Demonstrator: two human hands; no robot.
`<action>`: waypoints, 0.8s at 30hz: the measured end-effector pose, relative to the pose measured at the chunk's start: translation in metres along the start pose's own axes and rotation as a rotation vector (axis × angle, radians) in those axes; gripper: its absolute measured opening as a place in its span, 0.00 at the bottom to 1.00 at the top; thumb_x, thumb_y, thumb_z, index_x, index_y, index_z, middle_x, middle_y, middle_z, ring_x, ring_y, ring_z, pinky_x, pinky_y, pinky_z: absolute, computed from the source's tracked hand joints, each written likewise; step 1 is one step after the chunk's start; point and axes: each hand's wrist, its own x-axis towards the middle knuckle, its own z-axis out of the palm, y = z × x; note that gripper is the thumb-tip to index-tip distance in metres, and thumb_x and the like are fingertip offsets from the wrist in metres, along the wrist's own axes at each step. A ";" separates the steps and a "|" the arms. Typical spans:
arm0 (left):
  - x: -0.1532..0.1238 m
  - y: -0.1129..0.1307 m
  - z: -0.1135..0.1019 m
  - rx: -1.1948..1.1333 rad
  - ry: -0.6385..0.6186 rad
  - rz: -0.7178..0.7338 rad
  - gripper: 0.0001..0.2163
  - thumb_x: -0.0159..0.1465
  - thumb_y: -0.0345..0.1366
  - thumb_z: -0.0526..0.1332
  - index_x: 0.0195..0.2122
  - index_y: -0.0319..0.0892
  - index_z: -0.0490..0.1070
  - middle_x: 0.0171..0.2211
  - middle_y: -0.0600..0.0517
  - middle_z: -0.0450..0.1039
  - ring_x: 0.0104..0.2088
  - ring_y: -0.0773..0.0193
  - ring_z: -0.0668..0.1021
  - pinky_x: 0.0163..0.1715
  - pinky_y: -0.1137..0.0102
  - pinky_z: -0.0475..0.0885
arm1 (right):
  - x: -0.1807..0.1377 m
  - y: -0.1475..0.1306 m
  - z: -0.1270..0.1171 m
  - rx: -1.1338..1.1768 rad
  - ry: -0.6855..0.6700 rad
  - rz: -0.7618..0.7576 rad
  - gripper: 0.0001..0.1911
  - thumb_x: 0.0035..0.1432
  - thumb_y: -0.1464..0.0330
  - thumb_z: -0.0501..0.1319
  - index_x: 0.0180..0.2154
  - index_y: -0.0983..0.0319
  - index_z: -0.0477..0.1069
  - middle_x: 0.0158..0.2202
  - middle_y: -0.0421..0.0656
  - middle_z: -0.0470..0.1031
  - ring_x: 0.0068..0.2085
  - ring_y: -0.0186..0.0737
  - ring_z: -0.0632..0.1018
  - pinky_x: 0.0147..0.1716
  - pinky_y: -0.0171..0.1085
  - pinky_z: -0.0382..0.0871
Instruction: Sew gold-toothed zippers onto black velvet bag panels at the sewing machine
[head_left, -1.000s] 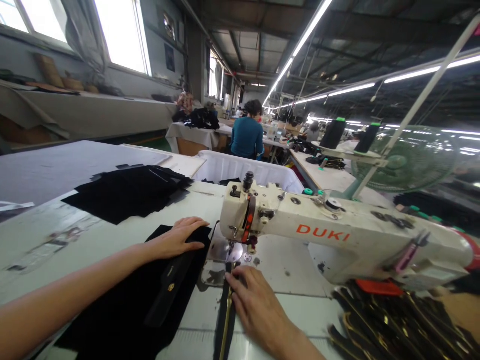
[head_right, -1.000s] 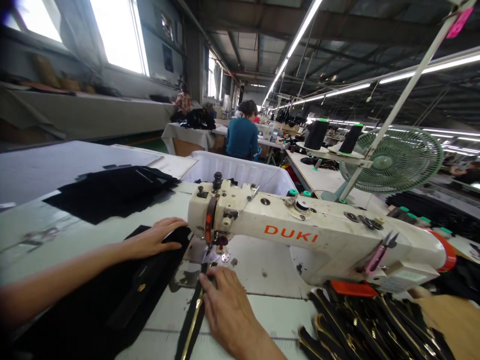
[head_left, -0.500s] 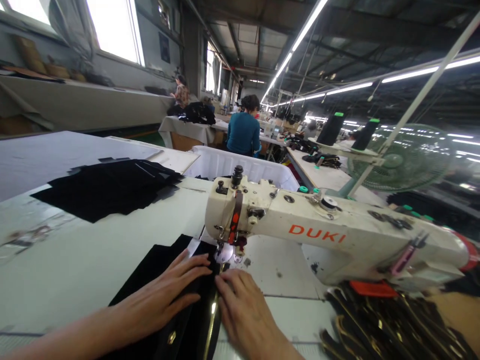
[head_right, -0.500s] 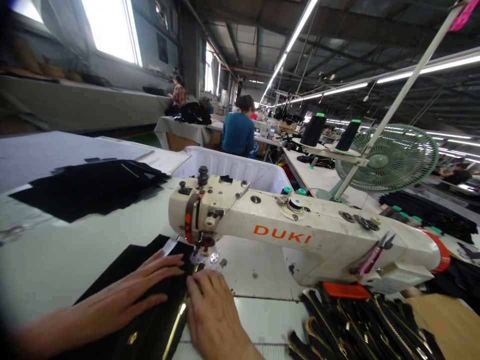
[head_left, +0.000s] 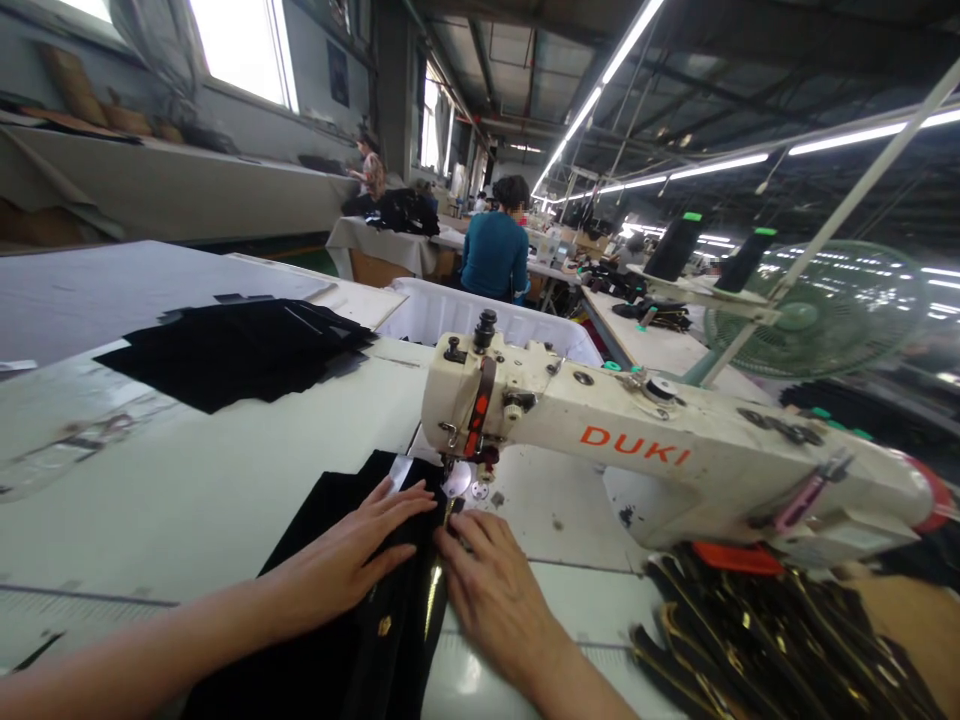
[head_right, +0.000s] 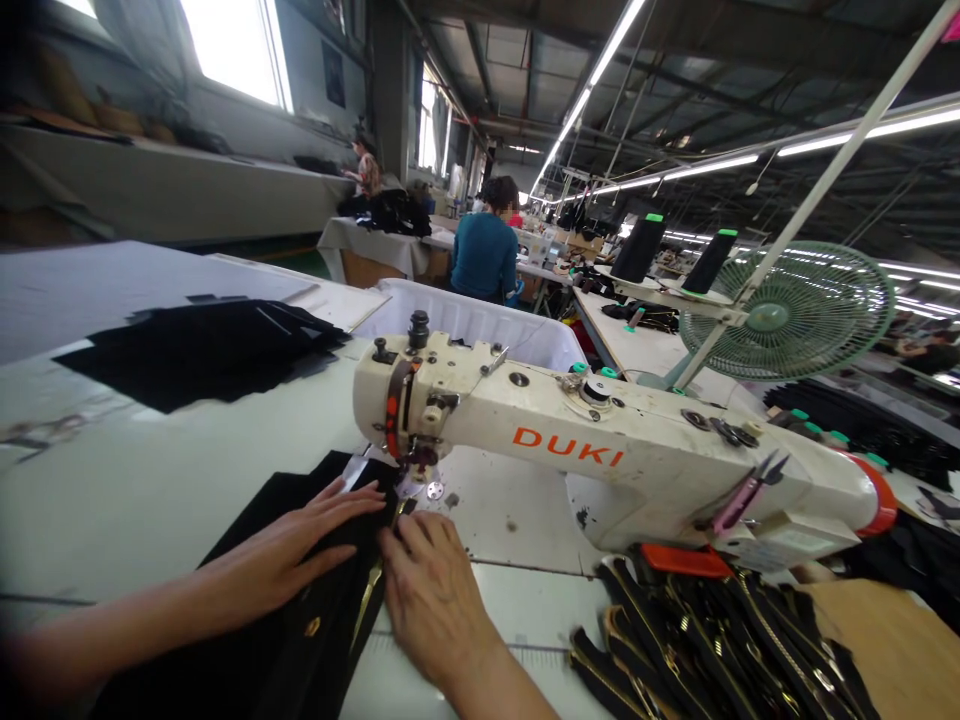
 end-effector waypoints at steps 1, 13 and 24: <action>-0.002 -0.001 0.001 0.030 0.004 -0.003 0.22 0.72 0.40 0.58 0.67 0.49 0.63 0.69 0.47 0.62 0.69 0.48 0.63 0.66 0.46 0.58 | 0.000 0.000 0.000 -0.004 0.004 0.000 0.24 0.67 0.76 0.56 0.63 0.63 0.64 0.55 0.50 0.72 0.56 0.51 0.70 0.59 0.50 0.69; -0.016 0.013 0.011 0.252 0.044 0.153 0.24 0.75 0.40 0.55 0.71 0.51 0.56 0.71 0.47 0.57 0.70 0.48 0.60 0.67 0.44 0.52 | 0.000 -0.002 0.001 -0.042 0.041 -0.013 0.19 0.69 0.75 0.55 0.59 0.69 0.68 0.53 0.52 0.74 0.55 0.50 0.71 0.59 0.48 0.70; -0.010 0.010 0.009 0.330 0.051 0.217 0.28 0.72 0.37 0.57 0.72 0.50 0.54 0.70 0.47 0.60 0.70 0.49 0.61 0.69 0.46 0.47 | -0.003 0.000 0.004 0.002 0.074 0.041 0.24 0.65 0.76 0.57 0.62 0.66 0.66 0.58 0.53 0.71 0.58 0.50 0.72 0.60 0.49 0.70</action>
